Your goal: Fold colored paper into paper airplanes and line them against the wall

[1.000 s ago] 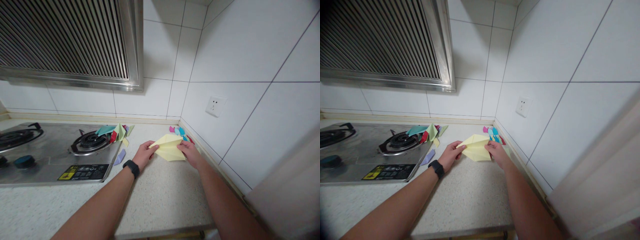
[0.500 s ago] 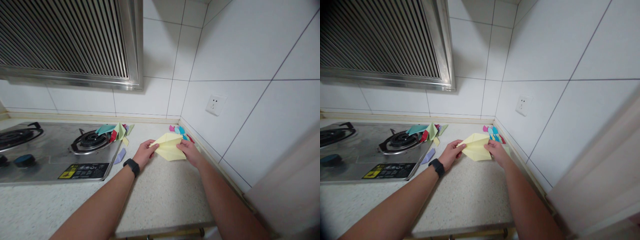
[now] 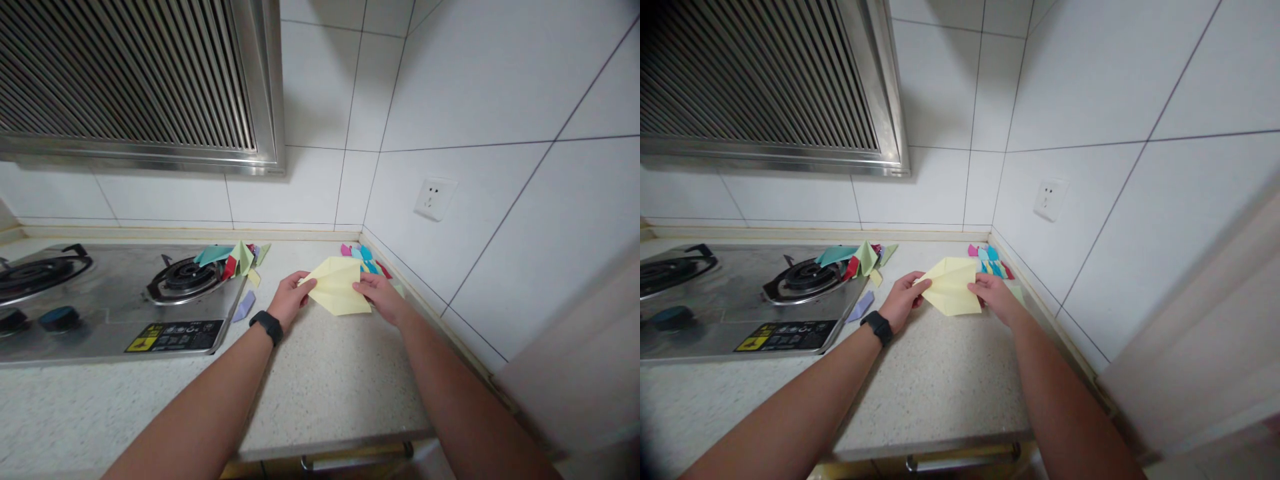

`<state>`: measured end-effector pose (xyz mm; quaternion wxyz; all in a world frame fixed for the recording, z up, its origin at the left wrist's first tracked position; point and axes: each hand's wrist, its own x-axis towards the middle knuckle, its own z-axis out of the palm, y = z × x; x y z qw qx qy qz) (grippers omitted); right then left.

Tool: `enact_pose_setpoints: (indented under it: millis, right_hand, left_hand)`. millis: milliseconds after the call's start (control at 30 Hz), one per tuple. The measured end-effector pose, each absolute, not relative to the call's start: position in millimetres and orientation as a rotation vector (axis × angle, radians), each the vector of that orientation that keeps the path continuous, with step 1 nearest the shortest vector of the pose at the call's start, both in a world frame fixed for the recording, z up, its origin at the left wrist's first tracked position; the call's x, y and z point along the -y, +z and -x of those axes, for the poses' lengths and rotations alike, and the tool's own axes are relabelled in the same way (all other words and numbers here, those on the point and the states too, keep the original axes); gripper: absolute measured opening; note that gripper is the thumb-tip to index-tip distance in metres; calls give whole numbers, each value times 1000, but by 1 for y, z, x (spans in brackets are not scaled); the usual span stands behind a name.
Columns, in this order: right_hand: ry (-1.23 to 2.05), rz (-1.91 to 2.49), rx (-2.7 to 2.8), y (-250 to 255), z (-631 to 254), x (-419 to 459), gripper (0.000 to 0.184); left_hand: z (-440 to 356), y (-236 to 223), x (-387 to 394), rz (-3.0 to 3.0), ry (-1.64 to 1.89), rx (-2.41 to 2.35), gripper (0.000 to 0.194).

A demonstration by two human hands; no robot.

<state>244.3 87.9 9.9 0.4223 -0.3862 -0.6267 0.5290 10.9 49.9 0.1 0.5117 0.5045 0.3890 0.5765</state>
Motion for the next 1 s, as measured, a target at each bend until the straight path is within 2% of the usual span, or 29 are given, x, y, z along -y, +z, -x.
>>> enact_pose_setpoints:
  millis: [433, 1000]
  right_hand:
    - [1254, 972, 1628, 3, -246, -94, 23]
    - [1249, 1140, 1661, 7, -245, -91, 25]
  left_hand:
    - [-9, -4, -52, -1282, 1410, -944, 36]
    - [-6, -6, -55, -1412, 1395, -1022, 37]
